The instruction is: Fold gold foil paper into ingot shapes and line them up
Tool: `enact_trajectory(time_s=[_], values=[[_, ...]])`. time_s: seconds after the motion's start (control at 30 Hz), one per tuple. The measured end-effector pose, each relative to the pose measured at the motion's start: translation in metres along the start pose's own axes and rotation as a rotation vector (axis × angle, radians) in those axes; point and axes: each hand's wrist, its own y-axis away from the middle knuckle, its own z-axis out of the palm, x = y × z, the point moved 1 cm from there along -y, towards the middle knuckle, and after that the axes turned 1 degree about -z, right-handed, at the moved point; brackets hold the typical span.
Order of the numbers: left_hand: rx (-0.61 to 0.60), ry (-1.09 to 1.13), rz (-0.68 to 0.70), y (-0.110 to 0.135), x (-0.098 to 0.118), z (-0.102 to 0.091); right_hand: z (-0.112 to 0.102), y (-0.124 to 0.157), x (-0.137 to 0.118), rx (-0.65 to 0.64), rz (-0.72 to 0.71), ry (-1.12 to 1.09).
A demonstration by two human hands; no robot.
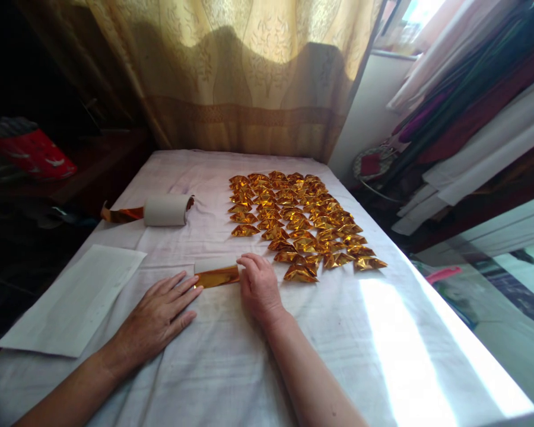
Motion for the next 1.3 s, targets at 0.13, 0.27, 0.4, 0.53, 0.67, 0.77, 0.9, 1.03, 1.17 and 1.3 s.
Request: enact_trajectory(time_s=[0.13,0.27,0.4,0.53,0.67,0.77,0.9,1.03,1.17,1.3], values=[[0.002,0.006,-0.023,-0.001,0.002,0.001,0.006,0.002,-0.033,-0.275,-0.191,0.066],[0.007,0.010,-0.040,-0.002,0.003,0.000,0.011,0.008,-0.052,-0.571,-0.138,0.138],[0.014,0.033,-0.052,-0.002,0.004,-0.002,0.000,0.015,-0.040,-0.631,-0.073,0.198],[0.006,0.046,-0.068,-0.003,0.004,-0.003,-0.014,0.021,-0.025,-0.634,-0.028,0.244],[-0.007,0.033,-0.078,-0.003,0.004,-0.003,-0.018,0.026,-0.021,-0.608,-0.005,0.297],[0.001,0.020,-0.074,-0.002,0.005,-0.002,-0.019,0.026,-0.023,-0.526,0.028,0.355],[0.049,0.027,-0.107,-0.005,0.014,-0.002,-0.020,0.016,-0.034,-0.307,0.007,0.334],[0.064,0.039,-0.122,-0.010,0.024,-0.006,-0.007,0.001,-0.048,-0.285,-0.111,0.133],[0.054,0.070,-0.106,-0.016,0.023,-0.010,0.007,-0.005,-0.049,-0.350,-0.115,0.052],[0.026,0.083,-0.056,-0.027,0.011,-0.015,0.011,-0.003,-0.043,-0.318,-0.072,0.011]])
